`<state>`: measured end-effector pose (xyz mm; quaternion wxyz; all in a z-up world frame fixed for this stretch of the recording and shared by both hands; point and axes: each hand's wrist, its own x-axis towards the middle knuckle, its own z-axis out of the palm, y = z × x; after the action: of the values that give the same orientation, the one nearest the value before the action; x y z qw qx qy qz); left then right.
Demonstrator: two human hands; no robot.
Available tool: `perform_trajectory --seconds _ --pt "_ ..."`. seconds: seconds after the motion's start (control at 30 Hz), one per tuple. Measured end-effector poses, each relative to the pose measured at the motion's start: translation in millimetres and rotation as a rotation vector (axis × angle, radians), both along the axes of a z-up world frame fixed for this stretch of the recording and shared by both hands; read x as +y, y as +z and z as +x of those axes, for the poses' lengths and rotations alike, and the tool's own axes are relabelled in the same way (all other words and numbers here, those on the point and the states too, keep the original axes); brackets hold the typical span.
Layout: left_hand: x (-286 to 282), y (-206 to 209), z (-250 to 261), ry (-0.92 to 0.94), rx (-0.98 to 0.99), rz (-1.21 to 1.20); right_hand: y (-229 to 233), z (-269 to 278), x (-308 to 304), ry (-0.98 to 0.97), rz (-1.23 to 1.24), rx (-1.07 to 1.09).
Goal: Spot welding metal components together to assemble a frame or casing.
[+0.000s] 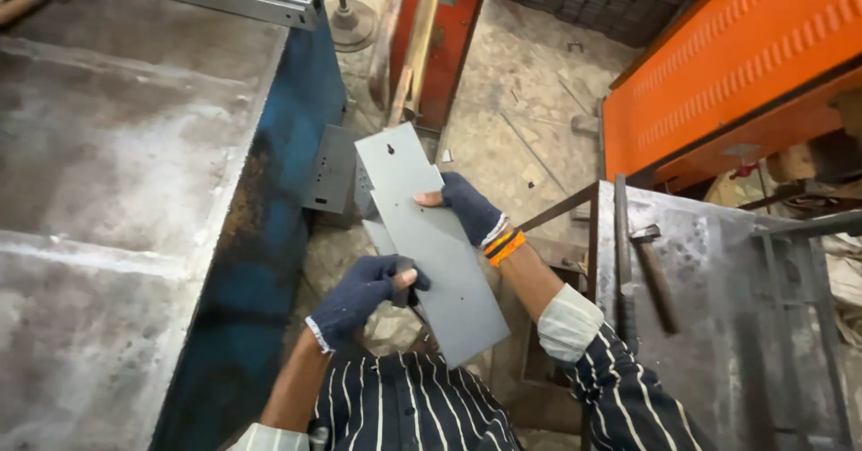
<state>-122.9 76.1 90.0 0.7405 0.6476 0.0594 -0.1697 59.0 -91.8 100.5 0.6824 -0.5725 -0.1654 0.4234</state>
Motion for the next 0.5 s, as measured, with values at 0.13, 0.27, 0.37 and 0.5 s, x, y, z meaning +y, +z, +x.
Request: perform_trajectory --seconds 0.13,0.27,0.37,0.5 --pt "-3.7 17.0 7.0 -0.034 -0.01 0.027 -12.4 4.3 -2.8 -0.036 -0.072 -0.033" --pt "8.2 23.2 25.7 -0.043 -0.078 0.105 -1.4 13.9 2.4 -0.095 -0.028 -0.006" --pt "17.0 19.9 35.2 -0.063 -0.112 0.127 5.1 13.5 10.4 -0.141 -0.048 0.037" --pt "25.8 9.7 57.0 -0.084 -0.122 0.041 24.7 22.2 13.8 -0.167 -0.104 0.016"
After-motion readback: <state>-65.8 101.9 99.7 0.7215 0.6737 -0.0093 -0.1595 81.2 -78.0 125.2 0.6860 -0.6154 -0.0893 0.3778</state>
